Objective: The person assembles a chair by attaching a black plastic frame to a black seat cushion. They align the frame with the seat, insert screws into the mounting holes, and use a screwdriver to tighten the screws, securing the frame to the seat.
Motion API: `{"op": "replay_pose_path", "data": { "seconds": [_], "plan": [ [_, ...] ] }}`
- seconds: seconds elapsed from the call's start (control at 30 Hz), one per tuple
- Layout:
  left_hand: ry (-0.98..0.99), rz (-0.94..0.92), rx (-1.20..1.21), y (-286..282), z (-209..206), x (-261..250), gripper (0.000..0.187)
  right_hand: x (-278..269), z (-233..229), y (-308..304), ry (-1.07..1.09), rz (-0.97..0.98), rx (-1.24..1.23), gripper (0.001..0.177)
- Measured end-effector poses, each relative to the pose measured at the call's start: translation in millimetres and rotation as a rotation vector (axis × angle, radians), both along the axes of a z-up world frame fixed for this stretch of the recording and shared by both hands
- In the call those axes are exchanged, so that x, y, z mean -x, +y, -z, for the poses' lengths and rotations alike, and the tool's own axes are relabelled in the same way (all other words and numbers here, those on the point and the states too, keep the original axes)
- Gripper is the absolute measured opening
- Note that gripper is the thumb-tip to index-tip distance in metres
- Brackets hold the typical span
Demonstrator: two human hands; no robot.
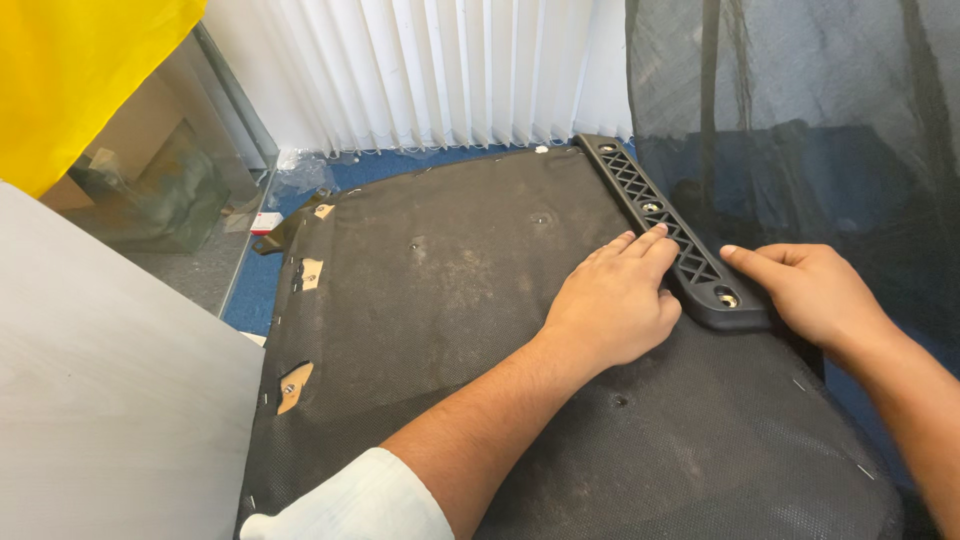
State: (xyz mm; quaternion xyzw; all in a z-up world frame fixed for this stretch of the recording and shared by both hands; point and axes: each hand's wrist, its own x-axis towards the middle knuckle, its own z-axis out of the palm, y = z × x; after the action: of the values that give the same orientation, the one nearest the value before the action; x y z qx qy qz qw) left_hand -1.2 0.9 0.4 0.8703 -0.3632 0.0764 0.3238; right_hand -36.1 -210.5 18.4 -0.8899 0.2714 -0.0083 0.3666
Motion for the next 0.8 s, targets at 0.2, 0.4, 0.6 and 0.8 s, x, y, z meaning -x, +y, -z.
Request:
{"op": "replay_pose_path", "data": {
  "seconds": [0.2,0.4,0.6,0.8],
  "plan": [
    [-0.007,-0.020,-0.017,0.8,-1.4,0.3,0.052,-15.7,-10.8,13.6,0.188,-0.037,-0.068,0.062],
    [-0.001,-0.023,-0.001,-0.4,2.8,-2.5,0.052,-48.0,-21.0,23.9,0.286,-0.204,-0.070,0.074],
    [0.033,-0.018,0.056,1.1,8.6,-7.7,0.052,-70.9,-25.7,31.6,0.480,-0.205,-0.190,0.079],
    [0.021,-0.001,0.088,2.2,13.4,-8.1,0.053,-88.2,-17.6,35.7,0.479,-0.217,-0.190,0.080]
  ]
}}
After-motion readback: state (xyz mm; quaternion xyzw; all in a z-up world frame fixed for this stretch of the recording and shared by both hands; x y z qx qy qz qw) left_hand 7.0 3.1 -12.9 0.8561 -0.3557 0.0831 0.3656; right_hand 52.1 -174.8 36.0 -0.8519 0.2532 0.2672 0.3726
